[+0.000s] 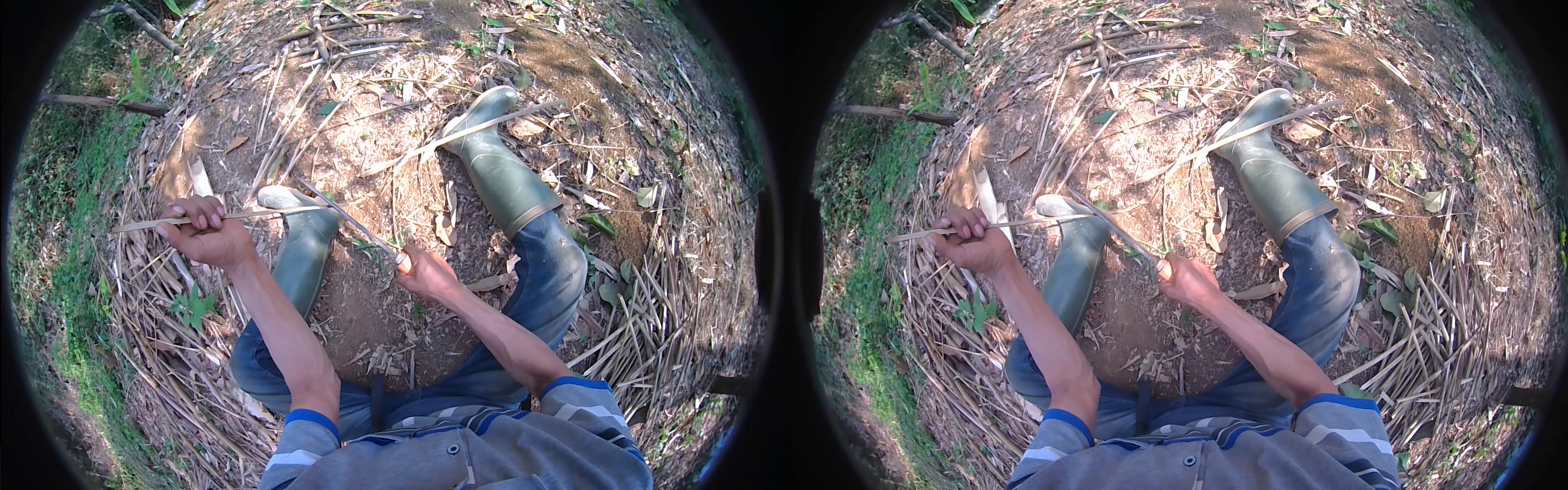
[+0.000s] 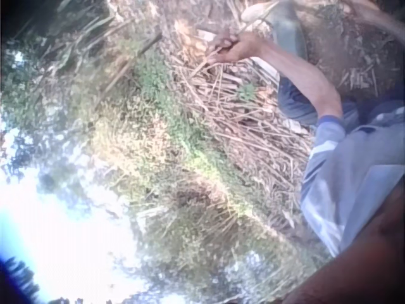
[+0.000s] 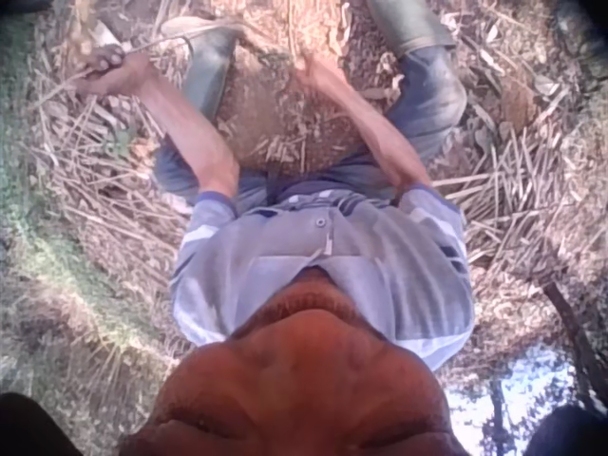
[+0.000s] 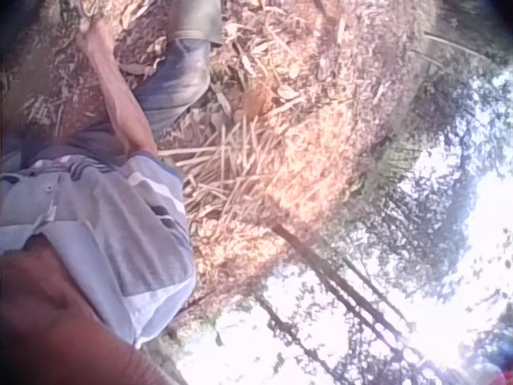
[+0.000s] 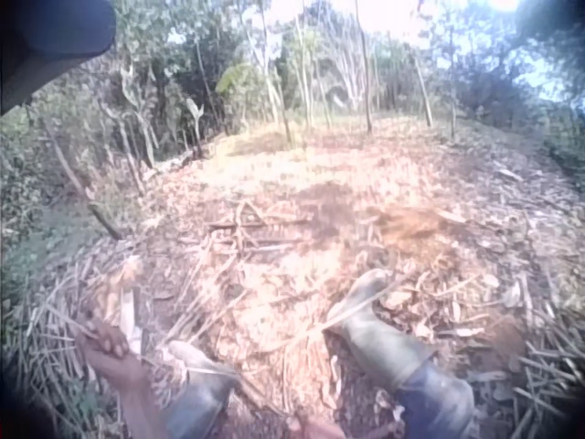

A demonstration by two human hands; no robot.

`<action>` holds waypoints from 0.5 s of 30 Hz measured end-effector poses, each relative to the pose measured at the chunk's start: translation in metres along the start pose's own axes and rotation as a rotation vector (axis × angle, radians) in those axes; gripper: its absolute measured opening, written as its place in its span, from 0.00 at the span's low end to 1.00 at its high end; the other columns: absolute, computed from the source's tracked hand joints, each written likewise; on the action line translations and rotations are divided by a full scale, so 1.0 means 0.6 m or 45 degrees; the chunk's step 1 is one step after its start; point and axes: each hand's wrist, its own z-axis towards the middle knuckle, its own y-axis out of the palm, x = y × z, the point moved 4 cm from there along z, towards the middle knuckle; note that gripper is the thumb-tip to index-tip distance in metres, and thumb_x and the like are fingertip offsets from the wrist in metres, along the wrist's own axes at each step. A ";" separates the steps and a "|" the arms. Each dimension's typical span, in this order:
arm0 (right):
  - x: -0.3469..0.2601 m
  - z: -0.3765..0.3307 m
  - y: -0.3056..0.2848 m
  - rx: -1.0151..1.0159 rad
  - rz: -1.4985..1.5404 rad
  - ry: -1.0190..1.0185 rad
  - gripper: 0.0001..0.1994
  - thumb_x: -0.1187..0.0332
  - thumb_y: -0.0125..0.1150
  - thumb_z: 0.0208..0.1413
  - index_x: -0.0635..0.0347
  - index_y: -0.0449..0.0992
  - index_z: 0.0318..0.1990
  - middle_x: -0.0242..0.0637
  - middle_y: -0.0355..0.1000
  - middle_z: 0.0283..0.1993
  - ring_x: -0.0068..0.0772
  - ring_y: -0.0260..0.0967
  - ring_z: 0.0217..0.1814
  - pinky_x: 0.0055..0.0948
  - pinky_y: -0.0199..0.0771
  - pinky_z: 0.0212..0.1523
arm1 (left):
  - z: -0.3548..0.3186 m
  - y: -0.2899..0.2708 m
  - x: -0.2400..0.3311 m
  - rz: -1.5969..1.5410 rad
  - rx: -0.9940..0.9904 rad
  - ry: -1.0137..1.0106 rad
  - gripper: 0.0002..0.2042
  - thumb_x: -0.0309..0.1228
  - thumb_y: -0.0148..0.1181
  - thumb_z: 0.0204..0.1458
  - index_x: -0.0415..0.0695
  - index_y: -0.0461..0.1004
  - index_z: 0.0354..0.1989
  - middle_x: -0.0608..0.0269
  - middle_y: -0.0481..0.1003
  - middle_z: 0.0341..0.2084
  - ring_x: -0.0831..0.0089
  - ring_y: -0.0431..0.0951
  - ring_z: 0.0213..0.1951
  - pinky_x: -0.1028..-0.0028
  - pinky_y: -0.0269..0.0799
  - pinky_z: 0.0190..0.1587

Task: The person sits on the ground in a wooded area and uses a machete to split thin wooden sticks. They hold the sticks with one hand and strike them with the machete to break them into smaller pieces.

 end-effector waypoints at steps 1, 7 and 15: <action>0.027 0.012 0.005 0.001 -0.007 0.059 0.16 0.66 0.56 0.45 0.60 0.68 0.42 0.49 0.74 0.28 0.47 0.75 0.31 0.43 0.76 0.35 | 0.000 0.001 0.001 0.007 0.041 0.006 0.18 0.52 0.47 0.58 0.51 0.65 0.29 0.74 0.54 0.13 0.83 0.54 0.14 0.80 0.51 0.20; 0.033 0.004 0.002 0.021 -0.012 0.080 0.16 0.62 0.58 0.45 0.59 0.70 0.41 0.47 0.74 0.30 0.49 0.74 0.31 0.45 0.74 0.38 | 0.007 -0.014 -0.008 0.041 0.072 -0.014 0.20 0.55 0.47 0.57 0.50 0.64 0.28 0.74 0.54 0.13 0.83 0.53 0.14 0.81 0.50 0.19; 0.074 0.010 0.002 0.082 -0.154 0.194 0.17 0.61 0.53 0.49 0.60 0.71 0.44 0.53 0.74 0.37 0.53 0.73 0.43 0.45 0.71 0.47 | 0.016 -0.035 0.000 0.047 0.146 0.018 0.21 0.55 0.48 0.56 0.49 0.63 0.26 0.74 0.56 0.13 0.83 0.55 0.14 0.81 0.51 0.19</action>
